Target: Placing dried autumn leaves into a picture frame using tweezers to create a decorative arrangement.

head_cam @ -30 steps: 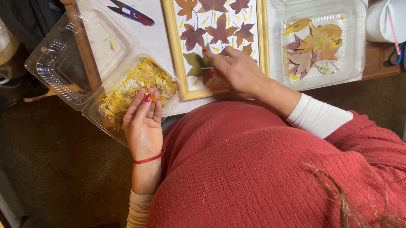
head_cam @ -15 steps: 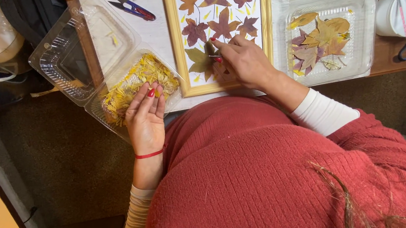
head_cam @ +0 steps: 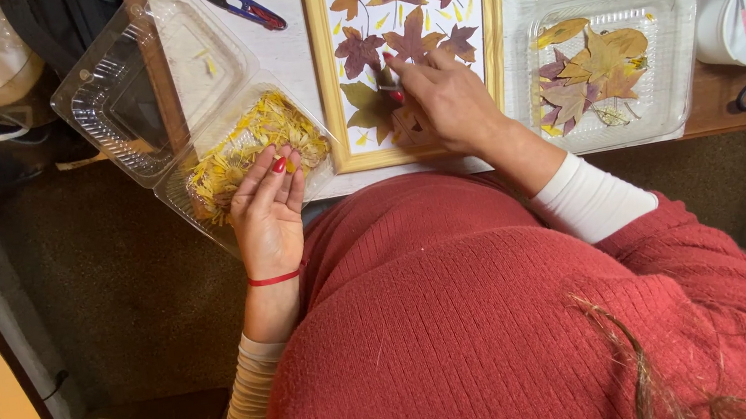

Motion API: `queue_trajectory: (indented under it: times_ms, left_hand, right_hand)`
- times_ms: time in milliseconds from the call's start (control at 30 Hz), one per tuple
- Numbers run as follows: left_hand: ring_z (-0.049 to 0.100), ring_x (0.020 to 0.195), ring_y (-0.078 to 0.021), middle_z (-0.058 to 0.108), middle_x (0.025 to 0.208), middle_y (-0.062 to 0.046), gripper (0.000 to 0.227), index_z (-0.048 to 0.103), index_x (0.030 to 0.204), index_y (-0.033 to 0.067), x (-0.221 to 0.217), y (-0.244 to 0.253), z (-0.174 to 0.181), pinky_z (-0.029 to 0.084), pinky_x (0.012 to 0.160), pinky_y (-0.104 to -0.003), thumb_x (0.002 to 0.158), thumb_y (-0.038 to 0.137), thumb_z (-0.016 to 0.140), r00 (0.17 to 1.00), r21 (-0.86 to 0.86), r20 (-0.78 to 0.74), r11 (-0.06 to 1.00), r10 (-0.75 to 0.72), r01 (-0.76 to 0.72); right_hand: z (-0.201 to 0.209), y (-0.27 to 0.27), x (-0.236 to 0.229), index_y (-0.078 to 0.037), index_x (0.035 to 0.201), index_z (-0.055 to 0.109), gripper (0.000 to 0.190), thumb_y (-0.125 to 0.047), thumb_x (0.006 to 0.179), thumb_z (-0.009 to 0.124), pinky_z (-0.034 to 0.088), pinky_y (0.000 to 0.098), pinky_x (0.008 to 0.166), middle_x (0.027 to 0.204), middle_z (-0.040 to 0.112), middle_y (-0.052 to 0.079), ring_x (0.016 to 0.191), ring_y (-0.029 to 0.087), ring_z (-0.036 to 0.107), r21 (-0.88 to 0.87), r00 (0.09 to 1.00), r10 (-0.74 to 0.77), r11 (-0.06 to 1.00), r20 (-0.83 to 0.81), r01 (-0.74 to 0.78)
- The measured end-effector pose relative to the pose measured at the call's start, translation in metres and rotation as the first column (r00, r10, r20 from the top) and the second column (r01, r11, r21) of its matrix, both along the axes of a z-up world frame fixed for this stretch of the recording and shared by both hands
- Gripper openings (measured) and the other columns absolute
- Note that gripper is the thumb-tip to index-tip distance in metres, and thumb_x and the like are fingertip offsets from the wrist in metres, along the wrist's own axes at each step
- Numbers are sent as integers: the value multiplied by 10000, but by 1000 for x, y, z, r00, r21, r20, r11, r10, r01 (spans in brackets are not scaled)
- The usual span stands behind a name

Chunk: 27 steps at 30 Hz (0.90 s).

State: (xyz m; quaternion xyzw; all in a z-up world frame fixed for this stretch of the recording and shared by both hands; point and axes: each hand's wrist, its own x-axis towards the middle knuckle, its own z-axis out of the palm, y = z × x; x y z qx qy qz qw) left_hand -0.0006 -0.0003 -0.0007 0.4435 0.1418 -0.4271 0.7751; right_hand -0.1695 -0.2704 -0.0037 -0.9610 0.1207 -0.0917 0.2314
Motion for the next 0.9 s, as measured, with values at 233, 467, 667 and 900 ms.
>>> queue_trajectory:
  times_ms: [233, 467, 667, 900]
  left_hand:
    - [706, 1153, -259, 701, 1260, -195, 302, 631, 1306, -43, -2, 2, 3, 614, 965, -349, 1010, -26, 579, 1000, -18, -8, 1000, 16, -16]
    - [706, 1151, -265, 700, 1259, -196, 295, 630, 1303, -43, -4, 6, 4, 614, 957, -349, 1012, -25, 588, 998, -4, -2, 998, 58, -58]
    - [712, 1145, -261, 702, 1259, -196, 299, 635, 1298, -40, -4, 6, 2, 617, 955, -347, 1002, -21, 600, 998, -11, -14, 998, 62, -62]
    - [711, 1144, -261, 702, 1253, -200, 302, 631, 1303, -52, -3, 4, 3, 615, 954, -345, 1004, -17, 606, 998, -4, -11, 998, 56, -56]
  right_hand:
    - [6, -26, 48, 94, 1409, 577, 502, -79, 948, 674, 471, 434, 787, 966, 668, 143, 887, 338, 521, -74, 998, 21, 997, 56, -17]
    - [-5, -38, 66, 103, 1373, 607, 481, -79, 935, 690, 472, 433, 818, 1046, 693, 140, 913, 335, 531, -112, 991, 64, 992, 114, -51]
    - [-21, -41, 65, 54, 1350, 638, 400, -87, 978, 681, 465, 439, 868, 1138, 716, 114, 985, 323, 546, -152, 996, 43, 988, 78, -31]
    - [-28, -42, 64, 41, 1305, 650, 367, -111, 972, 677, 441, 441, 879, 1249, 728, 115, 1030, 322, 542, -171, 997, 42, 985, 60, -31]
